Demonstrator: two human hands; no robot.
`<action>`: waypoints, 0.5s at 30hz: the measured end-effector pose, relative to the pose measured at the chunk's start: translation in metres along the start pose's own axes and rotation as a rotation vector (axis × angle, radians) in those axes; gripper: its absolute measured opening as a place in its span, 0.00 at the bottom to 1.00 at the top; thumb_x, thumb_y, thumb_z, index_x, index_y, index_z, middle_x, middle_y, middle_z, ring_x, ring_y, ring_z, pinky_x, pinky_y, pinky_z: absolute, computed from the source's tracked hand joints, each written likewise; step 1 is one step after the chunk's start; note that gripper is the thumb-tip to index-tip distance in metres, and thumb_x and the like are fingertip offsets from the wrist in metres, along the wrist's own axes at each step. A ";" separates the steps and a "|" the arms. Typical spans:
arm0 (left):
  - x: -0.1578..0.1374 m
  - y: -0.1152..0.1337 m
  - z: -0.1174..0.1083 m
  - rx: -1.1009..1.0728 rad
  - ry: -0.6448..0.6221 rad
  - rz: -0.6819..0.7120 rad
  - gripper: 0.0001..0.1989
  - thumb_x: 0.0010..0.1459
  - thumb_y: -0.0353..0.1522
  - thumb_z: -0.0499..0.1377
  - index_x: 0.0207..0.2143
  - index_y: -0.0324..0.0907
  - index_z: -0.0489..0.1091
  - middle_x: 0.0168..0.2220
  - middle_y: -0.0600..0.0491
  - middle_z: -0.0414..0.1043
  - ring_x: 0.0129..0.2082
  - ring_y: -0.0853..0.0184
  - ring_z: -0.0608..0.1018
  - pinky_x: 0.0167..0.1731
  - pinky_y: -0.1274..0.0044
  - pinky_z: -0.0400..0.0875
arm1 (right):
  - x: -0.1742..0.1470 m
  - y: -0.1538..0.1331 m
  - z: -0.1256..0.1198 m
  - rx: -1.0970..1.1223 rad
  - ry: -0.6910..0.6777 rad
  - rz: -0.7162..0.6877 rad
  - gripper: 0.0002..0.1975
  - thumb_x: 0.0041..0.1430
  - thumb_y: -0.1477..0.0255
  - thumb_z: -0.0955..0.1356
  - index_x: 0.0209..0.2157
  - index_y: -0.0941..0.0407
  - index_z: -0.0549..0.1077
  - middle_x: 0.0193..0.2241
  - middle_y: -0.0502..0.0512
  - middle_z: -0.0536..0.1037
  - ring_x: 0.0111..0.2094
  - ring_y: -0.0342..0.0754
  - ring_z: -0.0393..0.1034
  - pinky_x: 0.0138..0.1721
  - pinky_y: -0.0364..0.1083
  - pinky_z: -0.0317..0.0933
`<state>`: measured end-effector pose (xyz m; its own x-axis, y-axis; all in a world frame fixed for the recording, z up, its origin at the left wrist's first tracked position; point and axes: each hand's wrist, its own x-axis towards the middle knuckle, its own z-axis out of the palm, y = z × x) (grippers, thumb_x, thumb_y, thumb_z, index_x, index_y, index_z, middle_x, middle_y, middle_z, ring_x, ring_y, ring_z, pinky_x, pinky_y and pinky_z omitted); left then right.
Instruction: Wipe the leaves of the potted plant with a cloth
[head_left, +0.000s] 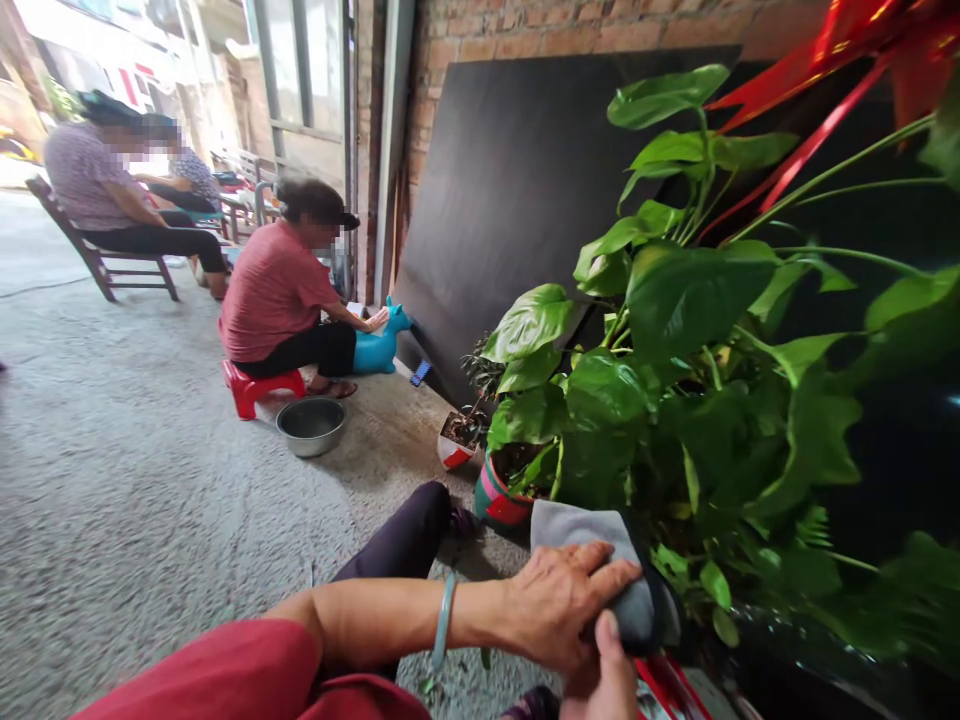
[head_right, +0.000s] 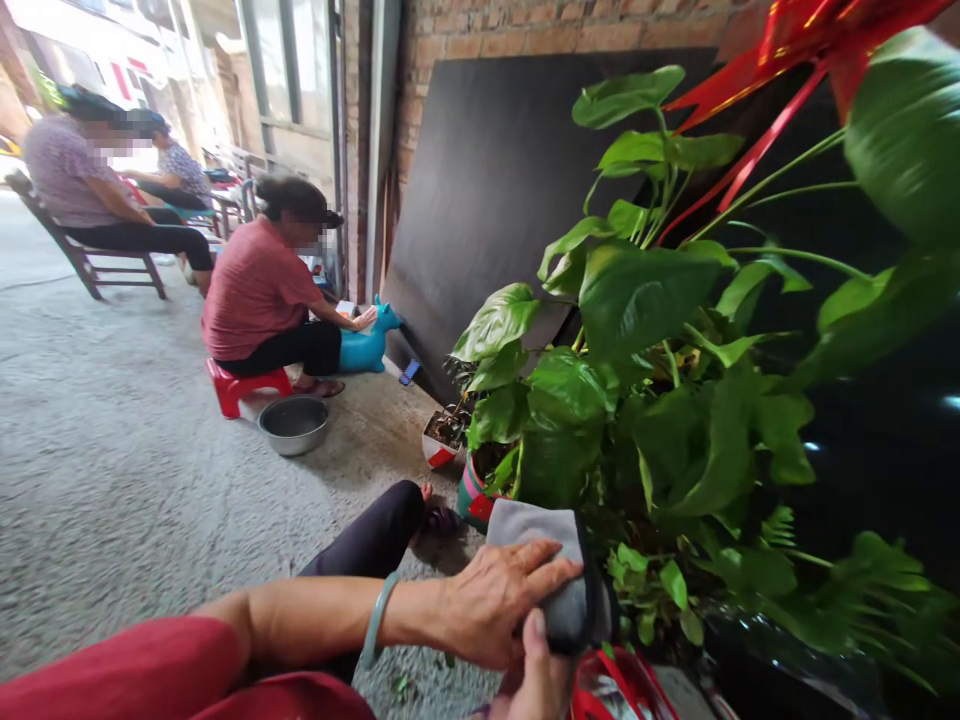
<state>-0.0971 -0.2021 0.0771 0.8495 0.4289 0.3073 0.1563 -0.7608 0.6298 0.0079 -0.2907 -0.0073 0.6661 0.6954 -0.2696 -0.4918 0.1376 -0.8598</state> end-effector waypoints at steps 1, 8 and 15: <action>-0.003 0.003 0.004 -0.042 0.013 0.002 0.44 0.53 0.39 0.60 0.71 0.50 0.48 0.65 0.41 0.63 0.59 0.47 0.73 0.51 0.63 0.73 | 0.001 0.000 -0.003 0.018 0.009 0.028 0.40 0.41 0.53 0.78 0.58 0.47 0.71 0.56 0.51 0.76 0.58 0.55 0.69 0.47 0.47 0.70; -0.002 0.000 0.005 -0.129 0.027 0.047 0.49 0.48 0.35 0.60 0.72 0.48 0.46 0.65 0.42 0.63 0.61 0.48 0.72 0.56 0.63 0.71 | 0.010 -0.004 -0.003 -0.001 0.068 0.124 0.32 0.42 0.53 0.78 0.50 0.49 0.78 0.40 0.53 0.82 0.52 0.60 0.74 0.40 0.51 0.73; -0.003 0.006 -0.040 -0.407 0.041 0.194 0.47 0.51 0.35 0.61 0.72 0.59 0.48 0.70 0.51 0.58 0.57 0.51 0.76 0.48 0.66 0.74 | 0.027 -0.057 0.012 -0.091 0.054 0.315 0.36 0.32 0.54 0.80 0.48 0.43 0.77 0.43 0.52 0.82 0.49 0.58 0.76 0.39 0.53 0.74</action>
<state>-0.1185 -0.1883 0.1080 0.8214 0.3230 0.4701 -0.2214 -0.5790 0.7847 0.0468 -0.2715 0.0398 0.5192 0.6553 -0.5486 -0.6275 -0.1435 -0.7653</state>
